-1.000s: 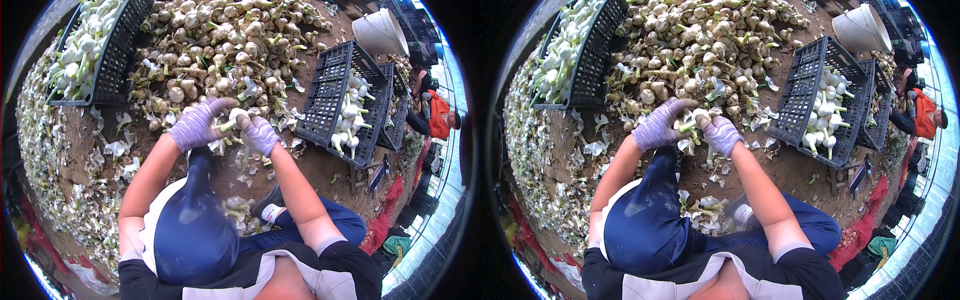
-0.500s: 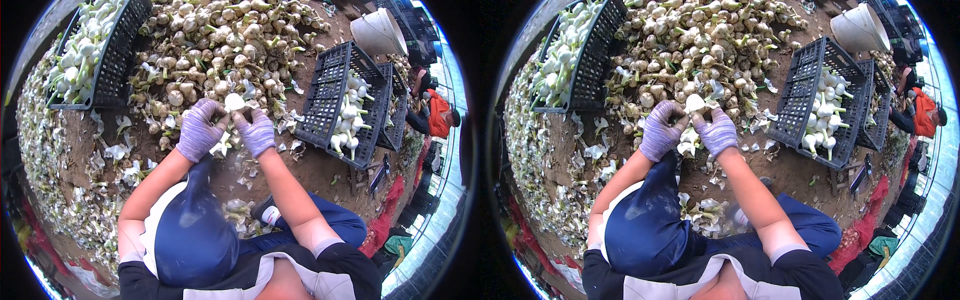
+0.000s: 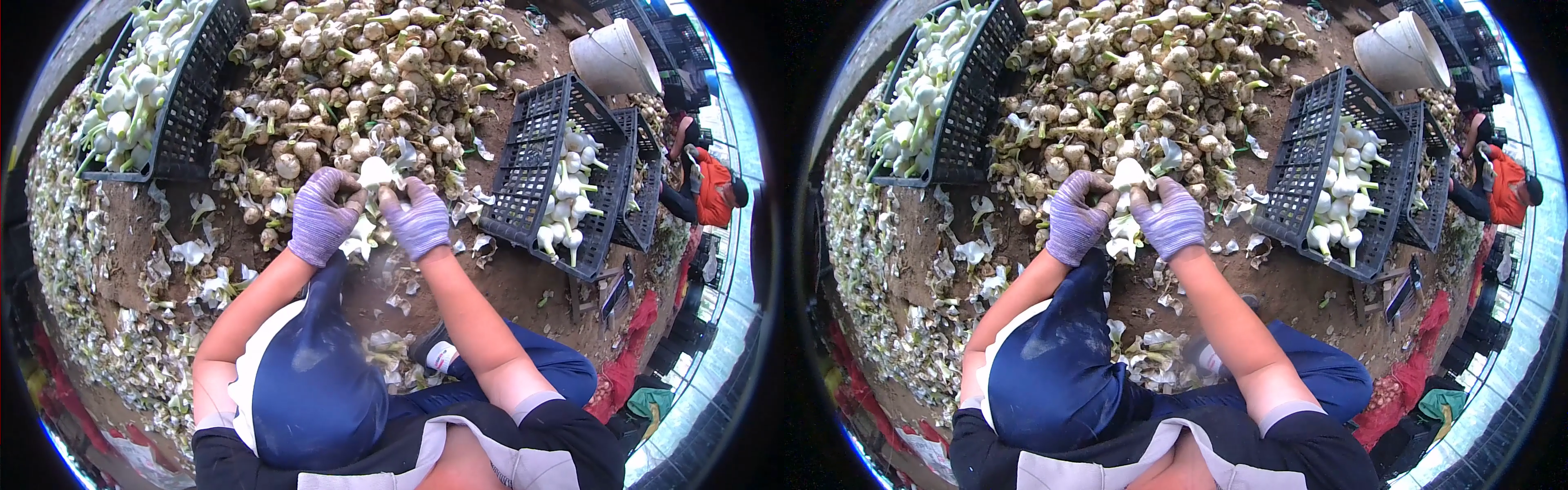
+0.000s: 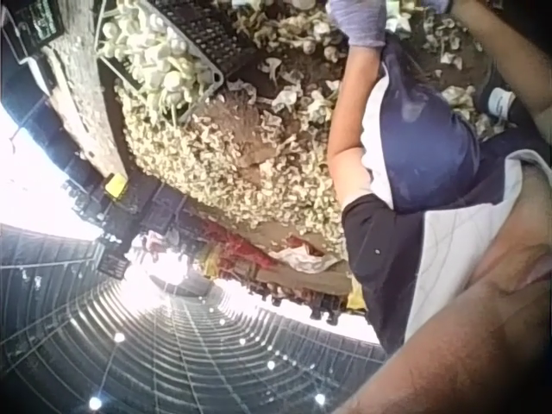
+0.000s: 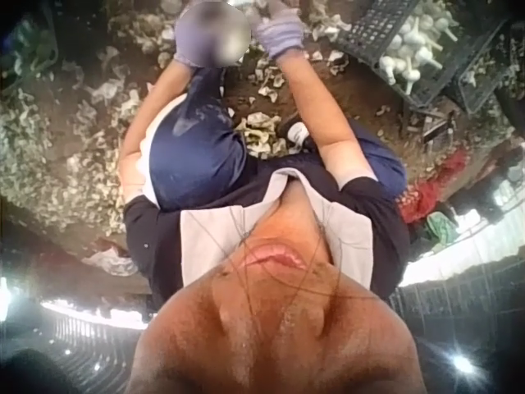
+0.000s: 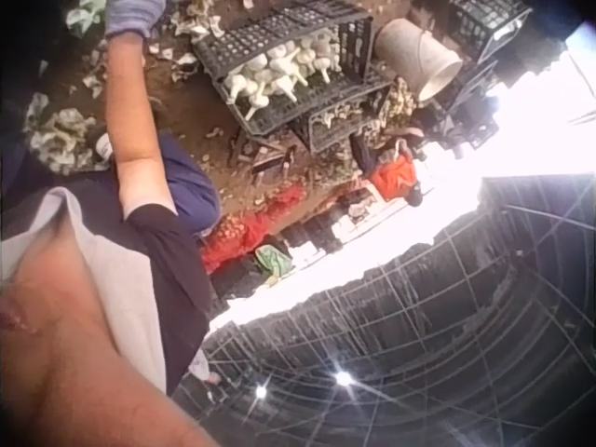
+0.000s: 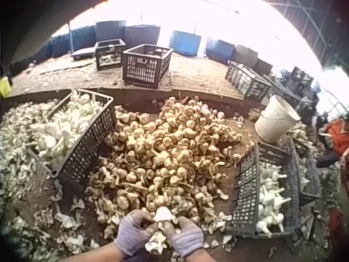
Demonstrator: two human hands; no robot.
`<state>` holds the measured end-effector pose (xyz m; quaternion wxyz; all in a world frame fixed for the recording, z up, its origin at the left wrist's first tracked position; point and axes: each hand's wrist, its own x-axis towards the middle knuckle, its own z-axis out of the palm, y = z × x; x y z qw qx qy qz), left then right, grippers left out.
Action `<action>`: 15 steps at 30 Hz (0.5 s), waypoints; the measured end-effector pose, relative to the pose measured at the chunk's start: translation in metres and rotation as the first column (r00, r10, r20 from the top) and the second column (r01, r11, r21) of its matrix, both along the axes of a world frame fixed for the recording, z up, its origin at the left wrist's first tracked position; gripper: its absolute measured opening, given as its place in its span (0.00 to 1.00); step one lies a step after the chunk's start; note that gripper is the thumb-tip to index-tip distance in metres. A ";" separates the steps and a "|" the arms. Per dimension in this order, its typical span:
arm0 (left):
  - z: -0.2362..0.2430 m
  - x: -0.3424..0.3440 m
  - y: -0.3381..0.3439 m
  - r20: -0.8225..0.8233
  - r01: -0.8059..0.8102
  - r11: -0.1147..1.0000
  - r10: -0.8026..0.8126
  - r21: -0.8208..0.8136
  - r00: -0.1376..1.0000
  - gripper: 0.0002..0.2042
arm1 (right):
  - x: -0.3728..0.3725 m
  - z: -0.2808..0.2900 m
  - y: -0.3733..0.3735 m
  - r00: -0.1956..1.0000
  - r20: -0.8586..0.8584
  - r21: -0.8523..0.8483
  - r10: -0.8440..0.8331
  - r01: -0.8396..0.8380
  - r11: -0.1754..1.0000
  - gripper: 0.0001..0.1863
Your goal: Peeling and cleaning harvested root vegetables/bulbs in a processing area.
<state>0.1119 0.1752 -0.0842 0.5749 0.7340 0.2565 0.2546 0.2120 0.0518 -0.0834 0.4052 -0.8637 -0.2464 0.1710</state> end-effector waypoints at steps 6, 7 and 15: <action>0.019 -0.006 0.011 0.080 0.000 0.620 0.102 -0.784 0.992 0.03 | 0.050 -0.010 -0.016 0.962 -0.171 0.037 -0.214 0.223 0.974 0.07; 0.020 -0.004 0.012 0.073 -0.027 0.563 0.154 -0.826 0.985 0.03 | 0.064 -0.020 -0.027 0.984 -0.004 -0.010 -0.179 0.179 0.984 0.07; -0.009 -0.006 0.003 -0.052 -0.077 0.977 0.068 -0.200 0.996 0.07 | 0.014 0.015 -0.001 0.988 -0.110 -0.089 0.107 -0.117 0.989 0.14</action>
